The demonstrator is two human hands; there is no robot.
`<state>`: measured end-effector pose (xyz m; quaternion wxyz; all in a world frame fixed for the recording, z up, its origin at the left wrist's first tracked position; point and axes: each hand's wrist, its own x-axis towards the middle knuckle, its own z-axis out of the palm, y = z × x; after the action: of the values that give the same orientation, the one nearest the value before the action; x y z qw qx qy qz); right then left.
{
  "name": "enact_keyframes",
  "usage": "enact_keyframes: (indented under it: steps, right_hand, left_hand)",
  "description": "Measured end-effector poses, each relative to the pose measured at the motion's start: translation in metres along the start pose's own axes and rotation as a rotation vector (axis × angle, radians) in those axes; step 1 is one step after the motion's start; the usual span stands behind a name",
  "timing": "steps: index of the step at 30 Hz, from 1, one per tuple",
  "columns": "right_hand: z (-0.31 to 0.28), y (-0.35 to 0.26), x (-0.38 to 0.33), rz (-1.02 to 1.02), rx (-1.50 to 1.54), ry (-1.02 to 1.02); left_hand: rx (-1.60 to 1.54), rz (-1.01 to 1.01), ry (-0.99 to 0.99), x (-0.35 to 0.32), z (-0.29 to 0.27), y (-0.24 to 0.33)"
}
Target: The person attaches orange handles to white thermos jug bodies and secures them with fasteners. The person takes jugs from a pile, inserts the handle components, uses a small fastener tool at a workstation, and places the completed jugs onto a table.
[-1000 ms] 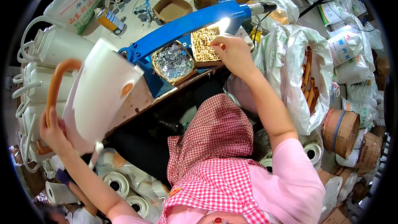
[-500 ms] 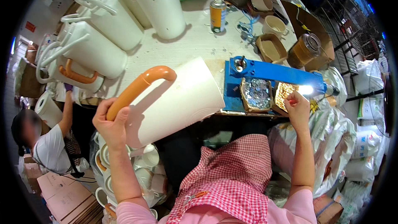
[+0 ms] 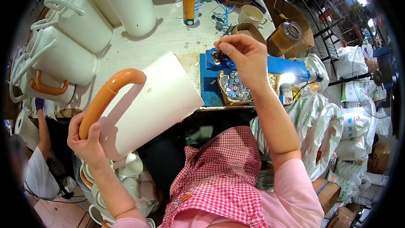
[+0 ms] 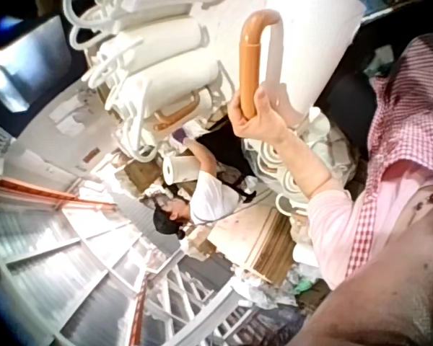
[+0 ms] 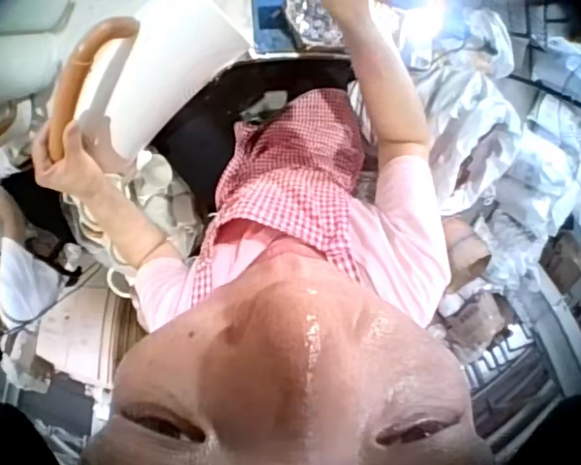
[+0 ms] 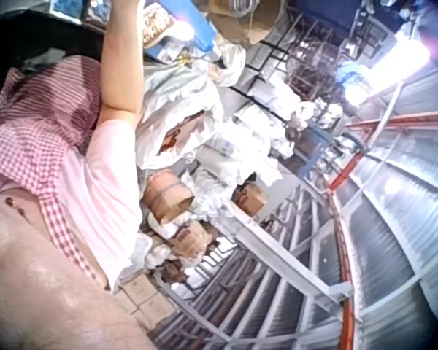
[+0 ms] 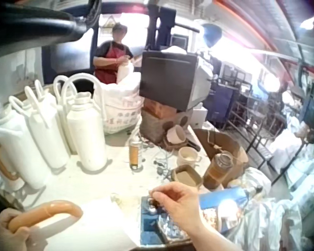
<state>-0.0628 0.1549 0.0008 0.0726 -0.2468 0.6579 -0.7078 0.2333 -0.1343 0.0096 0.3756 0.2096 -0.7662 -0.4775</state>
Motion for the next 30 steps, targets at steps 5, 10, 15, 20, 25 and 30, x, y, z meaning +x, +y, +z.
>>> enact_keyframes:
  steps: [5,10,15,20,25,30]
  right_hand:
    - [0.001,0.001,-0.001,0.004,0.003,-0.018]
    - [-0.002,-0.001,-0.001,0.018,0.022,-0.053]
    - [-0.004,-0.007,0.001,0.007,-0.030,-0.116]
    - [-0.007,-0.012,0.001,-0.019,-0.257,-0.124]
    - [-0.006,-0.007,-0.026,-0.126,-0.120,0.143]
    - [-0.042,0.024,-0.078,0.218,-0.675,-0.128]
  left_hand:
    - [0.002,-0.006,0.014,-0.001,-0.002,-0.001]
    - [0.033,-0.009,0.023,-0.001,-0.005,-0.002]
    - [0.047,-0.014,0.016,-0.001,-0.003,0.001]
    - [0.069,0.024,0.003,-0.001,0.000,0.000]
    - [0.044,-0.005,0.045,0.000,-0.003,-0.003]
    - [-0.011,0.005,0.015,0.004,0.005,-0.005]
